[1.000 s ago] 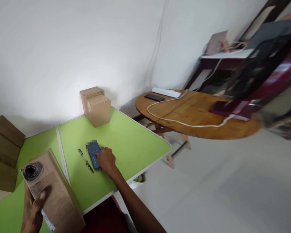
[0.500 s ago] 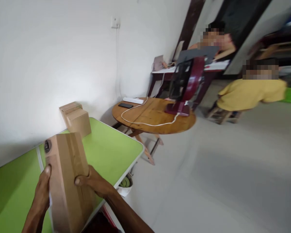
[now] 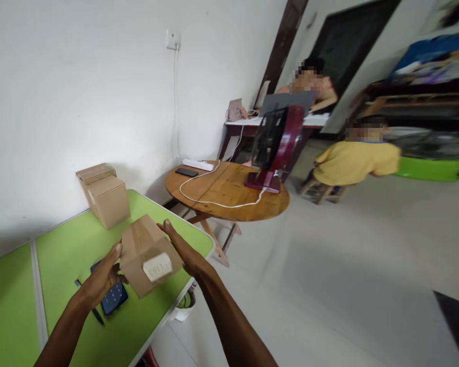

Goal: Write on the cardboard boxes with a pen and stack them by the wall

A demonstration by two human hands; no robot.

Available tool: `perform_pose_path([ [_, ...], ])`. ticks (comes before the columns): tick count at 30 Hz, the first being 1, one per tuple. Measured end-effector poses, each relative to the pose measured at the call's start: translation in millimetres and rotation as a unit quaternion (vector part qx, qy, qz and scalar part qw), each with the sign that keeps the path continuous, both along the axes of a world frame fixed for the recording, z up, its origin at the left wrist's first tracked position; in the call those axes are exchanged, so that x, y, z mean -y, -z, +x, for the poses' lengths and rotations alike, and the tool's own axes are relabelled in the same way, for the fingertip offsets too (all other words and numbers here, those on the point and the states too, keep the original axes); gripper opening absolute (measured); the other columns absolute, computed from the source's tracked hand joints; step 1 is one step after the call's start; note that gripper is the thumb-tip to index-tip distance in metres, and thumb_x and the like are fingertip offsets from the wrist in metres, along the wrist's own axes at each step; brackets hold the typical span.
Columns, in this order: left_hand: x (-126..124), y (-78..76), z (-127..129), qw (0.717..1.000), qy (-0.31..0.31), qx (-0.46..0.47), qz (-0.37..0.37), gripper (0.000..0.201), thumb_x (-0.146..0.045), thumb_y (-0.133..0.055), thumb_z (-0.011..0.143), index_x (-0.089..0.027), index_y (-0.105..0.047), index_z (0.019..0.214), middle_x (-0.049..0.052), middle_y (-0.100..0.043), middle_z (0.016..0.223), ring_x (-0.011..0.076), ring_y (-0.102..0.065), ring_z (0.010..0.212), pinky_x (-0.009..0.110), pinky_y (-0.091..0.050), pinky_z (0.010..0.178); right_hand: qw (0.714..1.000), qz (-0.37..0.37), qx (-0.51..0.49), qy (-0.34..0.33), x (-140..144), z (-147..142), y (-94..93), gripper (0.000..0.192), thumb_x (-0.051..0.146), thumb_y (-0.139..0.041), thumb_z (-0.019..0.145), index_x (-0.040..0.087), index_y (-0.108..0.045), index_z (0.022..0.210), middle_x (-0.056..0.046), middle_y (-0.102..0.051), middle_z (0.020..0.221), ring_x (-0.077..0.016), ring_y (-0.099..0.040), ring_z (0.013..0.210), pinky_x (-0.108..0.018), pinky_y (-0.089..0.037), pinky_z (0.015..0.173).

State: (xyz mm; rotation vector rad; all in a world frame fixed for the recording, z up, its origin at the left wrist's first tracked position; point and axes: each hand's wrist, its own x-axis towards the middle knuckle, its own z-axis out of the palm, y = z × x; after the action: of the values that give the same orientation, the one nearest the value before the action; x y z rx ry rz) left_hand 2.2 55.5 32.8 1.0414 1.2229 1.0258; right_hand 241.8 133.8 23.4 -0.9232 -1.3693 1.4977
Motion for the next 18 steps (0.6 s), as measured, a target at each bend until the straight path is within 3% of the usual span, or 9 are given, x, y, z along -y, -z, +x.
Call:
perform_pose_path([
  [4, -14.8, -17.7, -9.5, 0.999, -0.034, 0.018, -0.013, 0.113, -0.096, -0.058, 0.093, -0.019, -0.047, 0.175, 0.025, -0.066, 0.155, 0.0293, -0.076, 0.11, 0.038, -0.064, 0.085, 0.995, -0.067, -0.041, -0.068, -32.4, -12.7, -10.7, 0.087, 0.097, -0.045, 0.101, 0.025, -0.08, 0.134, -0.014, -0.086, 0.115, -0.04, -0.081, 0.113, -0.054, -0.069, 0.095],
  [8, -32.6, -32.2, -21.4, 0.995, -0.084, 0.038, -0.034, 0.116, -0.093, -0.053, 0.097, -0.011, -0.039, 0.178, 0.031, -0.064, 0.154, 0.027, -0.077, 0.096, 0.041, -0.066, 0.086, 0.99, -0.089, -0.037, -0.101, -68.2, -28.3, -22.5, 0.1, 0.1, -0.031, 0.101, 0.017, -0.077, 0.132, -0.019, -0.081, 0.123, -0.0313, -0.08, 0.095, -0.044, -0.069, 0.084],
  [10, -43.0, -31.7, -24.8, 0.992, -0.106, 0.049, -0.04, 0.117, -0.091, -0.055, 0.097, -0.01, -0.035, 0.179, 0.033, -0.06, 0.159, 0.0311, -0.078, 0.103, 0.045, -0.066, 0.093, 0.992, -0.087, -0.012, -0.088, -81.7, -39.7, -23.6, 0.099, 0.101, -0.031, 0.101, 0.017, -0.076, 0.13, -0.019, -0.078, 0.126, -0.027, -0.078, 0.09, -0.04, -0.069, 0.082],
  [13, -59.0, -22.4, -27.0, 0.987, -0.14, 0.059, -0.047, 0.109, -0.086, -0.057, 0.1, -0.014, -0.034, 0.18, 0.033, -0.051, 0.17, 0.0394, -0.075, 0.126, 0.052, -0.064, 0.103, 0.993, -0.091, 0.033, -0.066, -93.9, -63.0, -17.1, 0.09, 0.099, -0.045, 0.099, 0.021, -0.071, 0.136, -0.016, -0.075, 0.124, -0.0235, -0.074, 0.084, -0.039, -0.068, 0.077],
  [18, -84.6, -7.1, -33.5, 0.982, -0.173, 0.078, -0.002, 0.074, -0.061, -0.068, 0.107, -0.027, -0.05, 0.17, 0.018, -0.049, 0.176, 0.0393, -0.059, 0.151, 0.068, -0.049, 0.124, 0.995, -0.083, 0.042, -0.037, -107.4, -104.3, -0.1, 0.076, 0.087, -0.057, 0.103, 0.029, -0.06, 0.152, -0.015, -0.072, 0.145, -0.0227, -0.073, 0.093, -0.042, -0.068, 0.083],
])
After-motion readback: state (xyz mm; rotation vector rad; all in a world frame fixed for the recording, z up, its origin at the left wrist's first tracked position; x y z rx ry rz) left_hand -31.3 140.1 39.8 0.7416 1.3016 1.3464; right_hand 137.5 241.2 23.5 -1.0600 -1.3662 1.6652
